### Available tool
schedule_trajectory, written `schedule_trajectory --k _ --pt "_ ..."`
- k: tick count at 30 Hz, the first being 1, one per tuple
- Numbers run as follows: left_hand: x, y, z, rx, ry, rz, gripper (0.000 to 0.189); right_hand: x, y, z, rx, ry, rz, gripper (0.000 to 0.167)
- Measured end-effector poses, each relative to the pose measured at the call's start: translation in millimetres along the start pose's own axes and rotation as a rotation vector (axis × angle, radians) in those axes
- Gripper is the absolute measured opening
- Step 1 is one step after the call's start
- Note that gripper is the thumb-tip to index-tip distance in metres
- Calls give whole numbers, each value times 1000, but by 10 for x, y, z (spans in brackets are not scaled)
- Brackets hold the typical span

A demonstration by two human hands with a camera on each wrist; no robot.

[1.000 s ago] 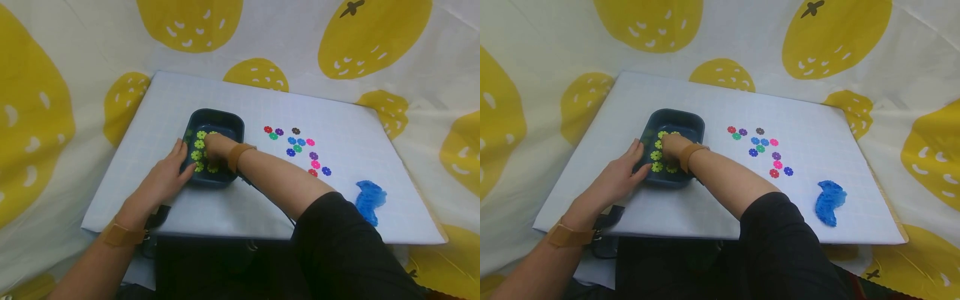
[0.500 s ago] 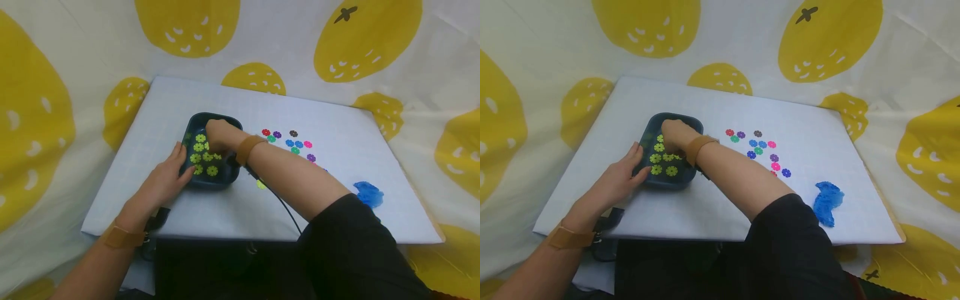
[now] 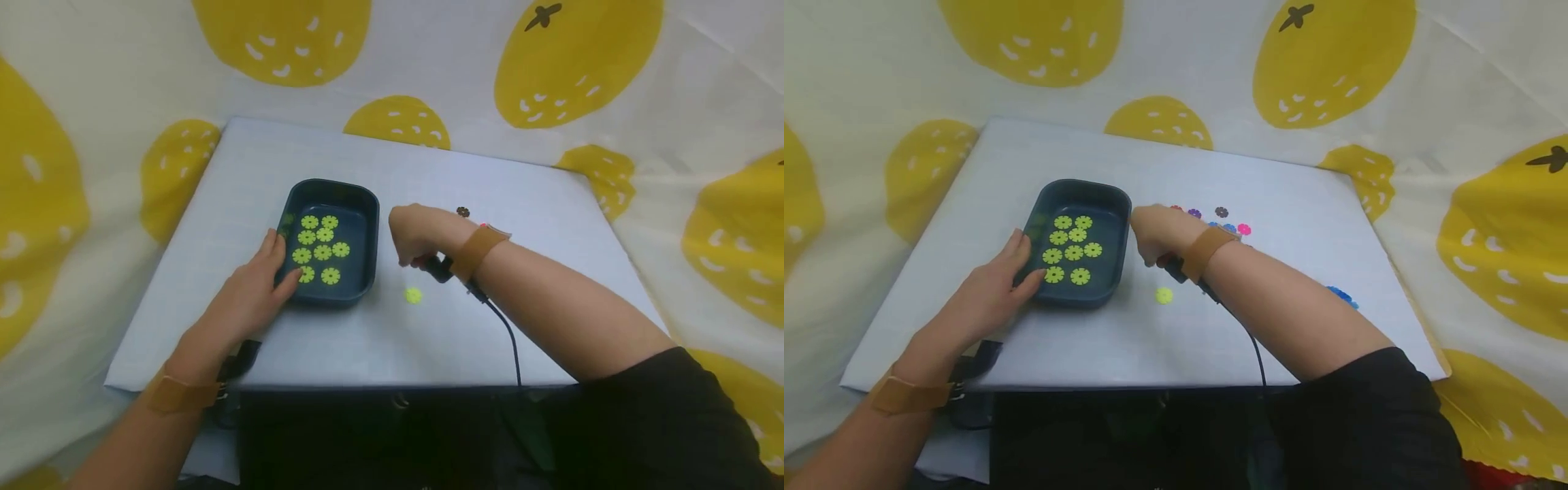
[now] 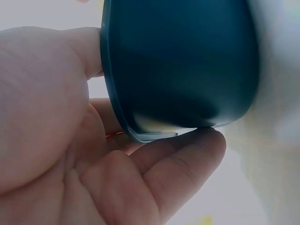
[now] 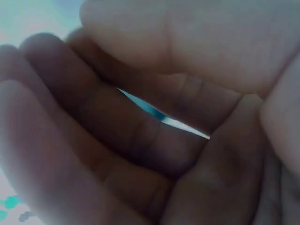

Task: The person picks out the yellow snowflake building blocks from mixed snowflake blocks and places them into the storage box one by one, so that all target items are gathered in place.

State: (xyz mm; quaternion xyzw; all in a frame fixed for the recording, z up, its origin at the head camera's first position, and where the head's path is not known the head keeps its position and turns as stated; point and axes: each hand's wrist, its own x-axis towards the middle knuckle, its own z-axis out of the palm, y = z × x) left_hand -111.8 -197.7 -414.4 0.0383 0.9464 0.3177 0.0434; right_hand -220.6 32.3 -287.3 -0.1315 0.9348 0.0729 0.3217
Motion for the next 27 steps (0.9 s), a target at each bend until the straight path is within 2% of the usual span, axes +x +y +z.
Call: schedule_trajectory --k 3,7,9,13,16,20,27 --pt "2 -14 -6 5 -3 2 81 110 105 232 21 7 -18 21" --pt "9 -15 -4 5 -11 3 81 194 205 517 40 101 -78 35" --pt "11 -9 -7 6 -12 4 81 200 228 611 35 141 -100 39" --pt "10 4 -16 12 -11 7 80 187 241 723 52 140 -118 46" --pt "11 6 -15 11 -12 11 81 172 247 795 55 130 -123 46" --pt "15 10 -13 8 -17 12 81 170 252 889 32 156 -128 42" --pt "26 -16 -11 10 -22 4 81 168 176 1107 -148 243 -226 34"
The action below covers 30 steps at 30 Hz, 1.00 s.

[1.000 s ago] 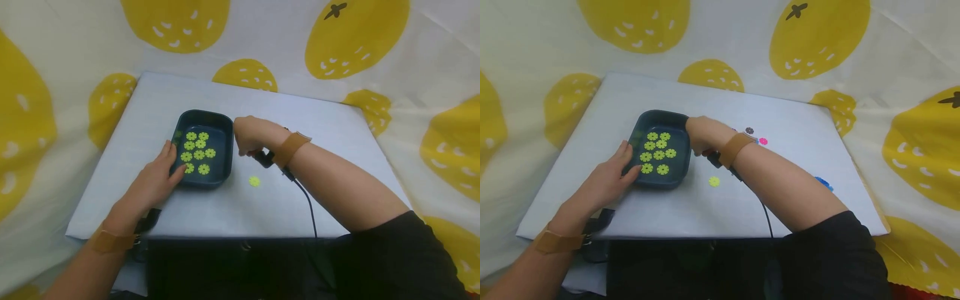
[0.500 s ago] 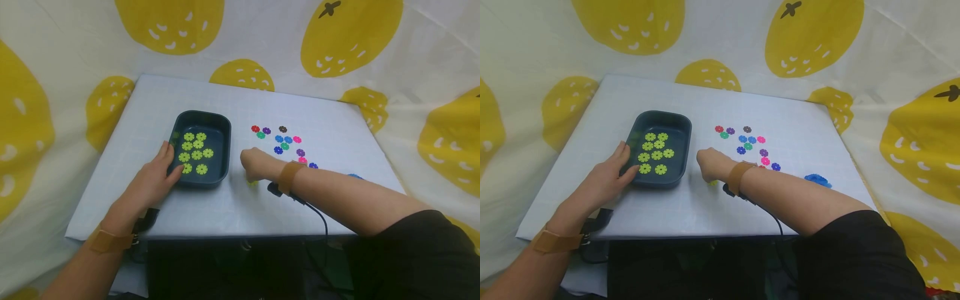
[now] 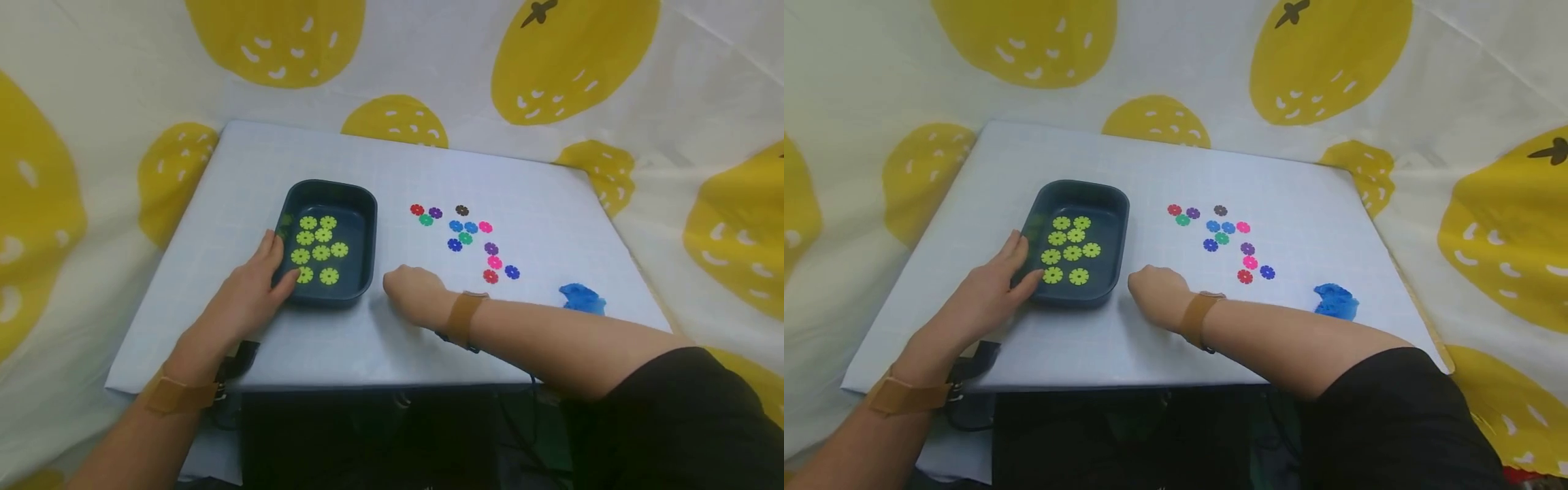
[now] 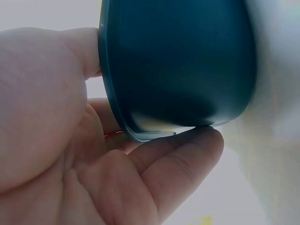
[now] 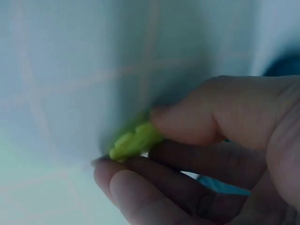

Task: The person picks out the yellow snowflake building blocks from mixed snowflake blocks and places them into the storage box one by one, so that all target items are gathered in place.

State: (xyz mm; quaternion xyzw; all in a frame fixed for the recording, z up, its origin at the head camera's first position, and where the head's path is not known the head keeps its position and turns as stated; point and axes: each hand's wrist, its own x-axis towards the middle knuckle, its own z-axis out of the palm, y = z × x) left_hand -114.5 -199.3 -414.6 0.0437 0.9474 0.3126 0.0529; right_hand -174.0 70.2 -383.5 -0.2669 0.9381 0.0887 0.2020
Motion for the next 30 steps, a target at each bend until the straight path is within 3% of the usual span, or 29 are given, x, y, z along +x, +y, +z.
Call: schedule_trajectory --k 4,13,18,23,30 --pt "-5 -1 -4 -1 1 10 80 -24 -36 64 -82 23 -29 38" --pt "-13 6 -1 -7 2 -12 81 -23 24 -42 -108 37 -50 38" --pt "-4 19 1 -3 -10 -20 83 -60 87 -303 -168 107 -12 46" --pt "-6 25 -1 1 -16 -23 83 -141 104 -683 -188 120 48 51" --pt "-21 34 -17 5 -15 -22 82 -258 128 -1068 -169 190 76 38"
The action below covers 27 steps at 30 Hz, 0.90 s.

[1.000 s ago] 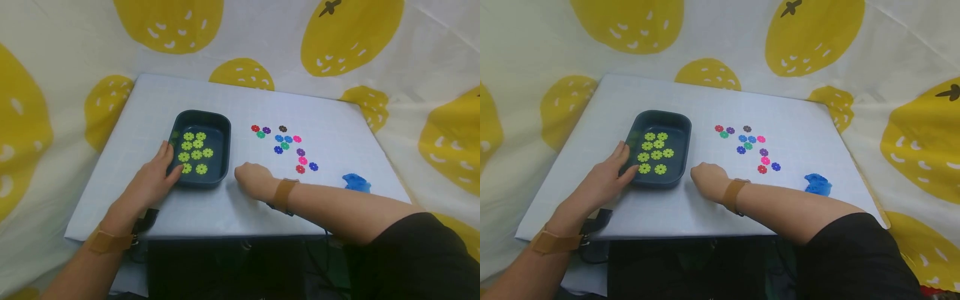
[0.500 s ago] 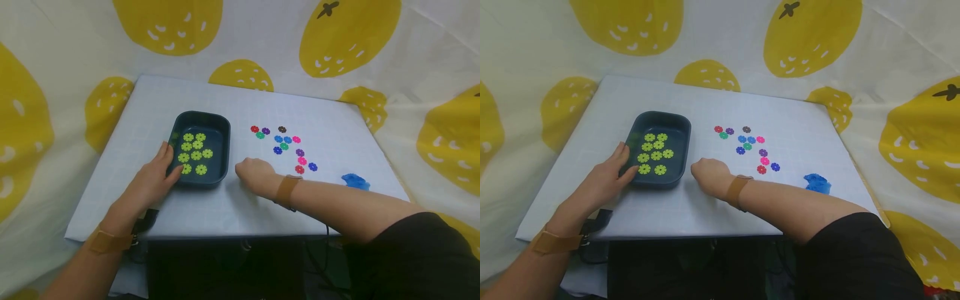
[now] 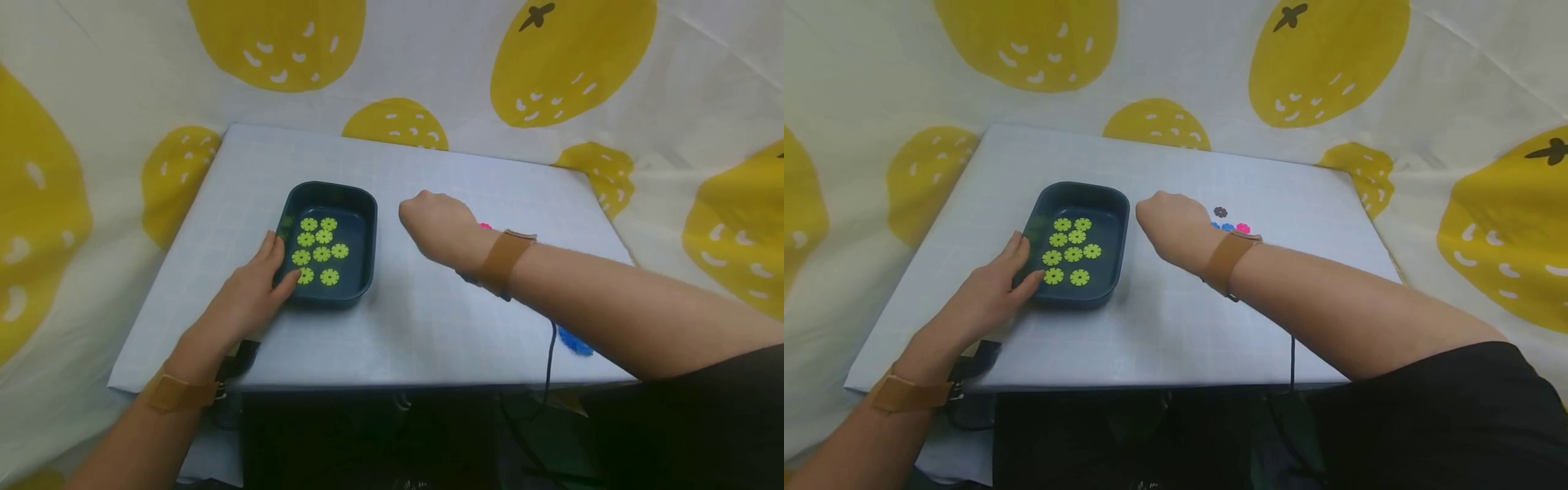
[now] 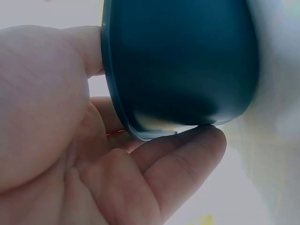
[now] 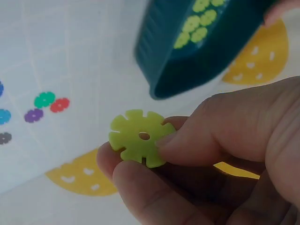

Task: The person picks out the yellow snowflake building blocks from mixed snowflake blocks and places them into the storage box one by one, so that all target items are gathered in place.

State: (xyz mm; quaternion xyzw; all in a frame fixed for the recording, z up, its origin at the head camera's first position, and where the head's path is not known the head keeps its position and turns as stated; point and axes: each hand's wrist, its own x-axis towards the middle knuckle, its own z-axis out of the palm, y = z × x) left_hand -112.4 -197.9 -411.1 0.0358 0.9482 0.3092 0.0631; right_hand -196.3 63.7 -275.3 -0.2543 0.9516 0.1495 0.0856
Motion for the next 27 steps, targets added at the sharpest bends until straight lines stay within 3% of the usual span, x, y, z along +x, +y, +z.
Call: schedule_trajectory --k 9,16,19,23,27 --pt "0 -15 16 -8 7 -2 83 39 54 -320 80 72 50 21" --pt "11 1 2 3 12 11 82 -2 157 -552 79 152 62 43" --pt "19 17 -15 9 13 18 82 -9 210 -629 102 160 52 41" --pt "20 26 -20 8 15 16 82 61 257 -687 255 139 42 29" --pt "-15 -5 32 -2 4 4 82 182 246 -630 582 69 69 24"
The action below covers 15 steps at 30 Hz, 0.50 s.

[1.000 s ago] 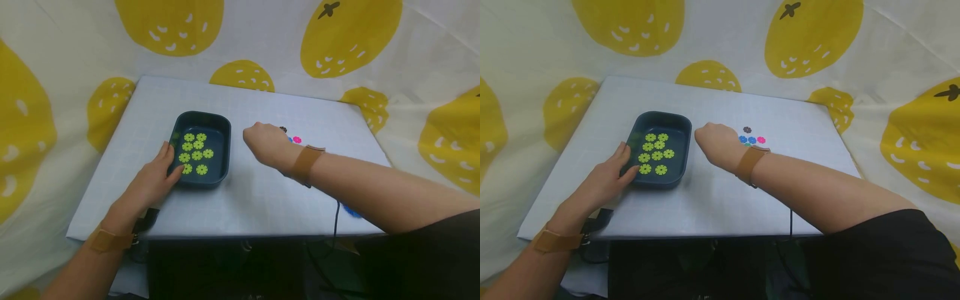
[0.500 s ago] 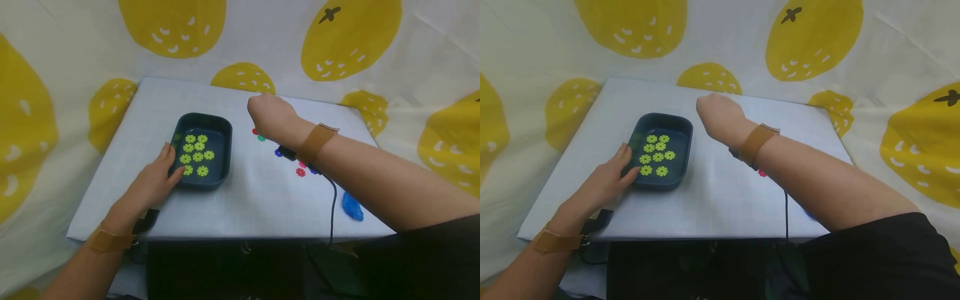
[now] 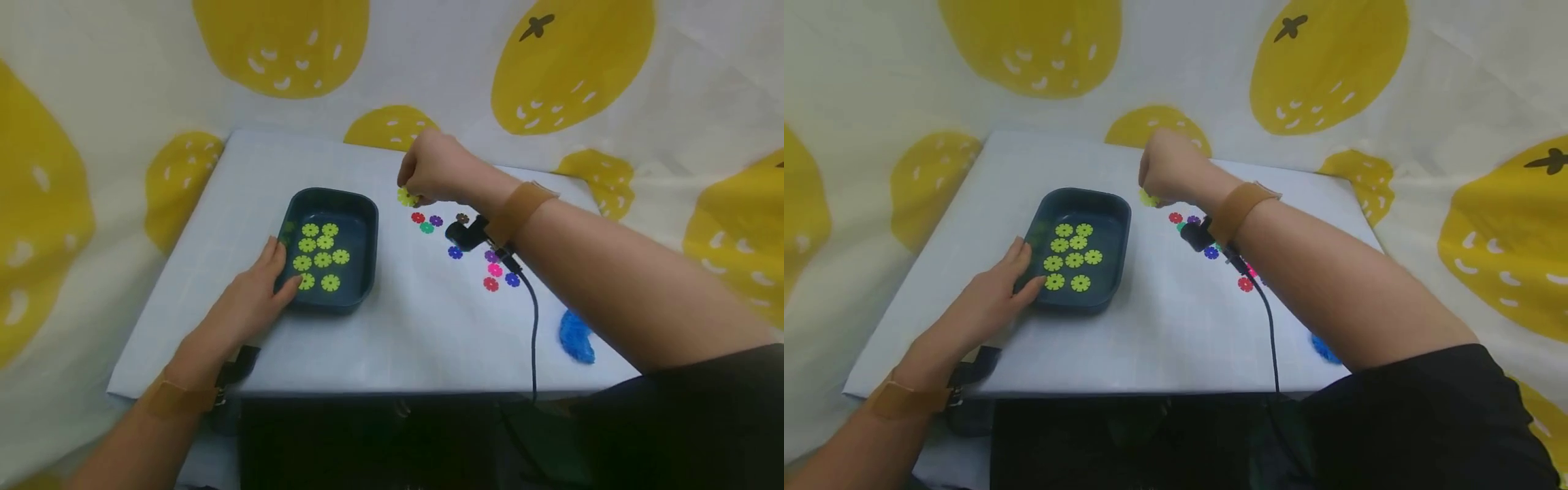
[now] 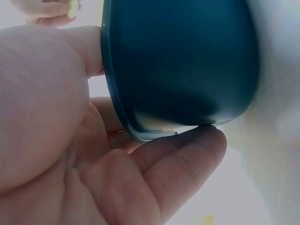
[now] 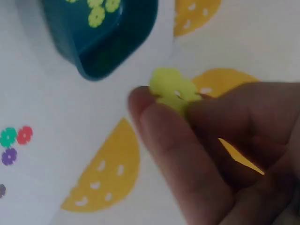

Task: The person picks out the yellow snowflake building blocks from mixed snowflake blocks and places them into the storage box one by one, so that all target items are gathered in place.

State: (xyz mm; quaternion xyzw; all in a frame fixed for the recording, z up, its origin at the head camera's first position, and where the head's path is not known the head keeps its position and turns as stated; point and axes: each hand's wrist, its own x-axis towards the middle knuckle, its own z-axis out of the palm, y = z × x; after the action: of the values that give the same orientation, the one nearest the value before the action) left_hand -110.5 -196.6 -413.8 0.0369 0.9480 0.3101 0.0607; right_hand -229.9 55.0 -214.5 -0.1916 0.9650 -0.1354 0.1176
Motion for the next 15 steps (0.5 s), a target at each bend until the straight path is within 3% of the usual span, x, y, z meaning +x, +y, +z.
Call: schedule_trajectory --k 4,15 --pt "-19 -57 68 -6 -8 11 82 110 32 139 223 -13 63 22" --pt "-80 -180 213 -2 20 20 82 445 -23 619 467 -56 149 15"
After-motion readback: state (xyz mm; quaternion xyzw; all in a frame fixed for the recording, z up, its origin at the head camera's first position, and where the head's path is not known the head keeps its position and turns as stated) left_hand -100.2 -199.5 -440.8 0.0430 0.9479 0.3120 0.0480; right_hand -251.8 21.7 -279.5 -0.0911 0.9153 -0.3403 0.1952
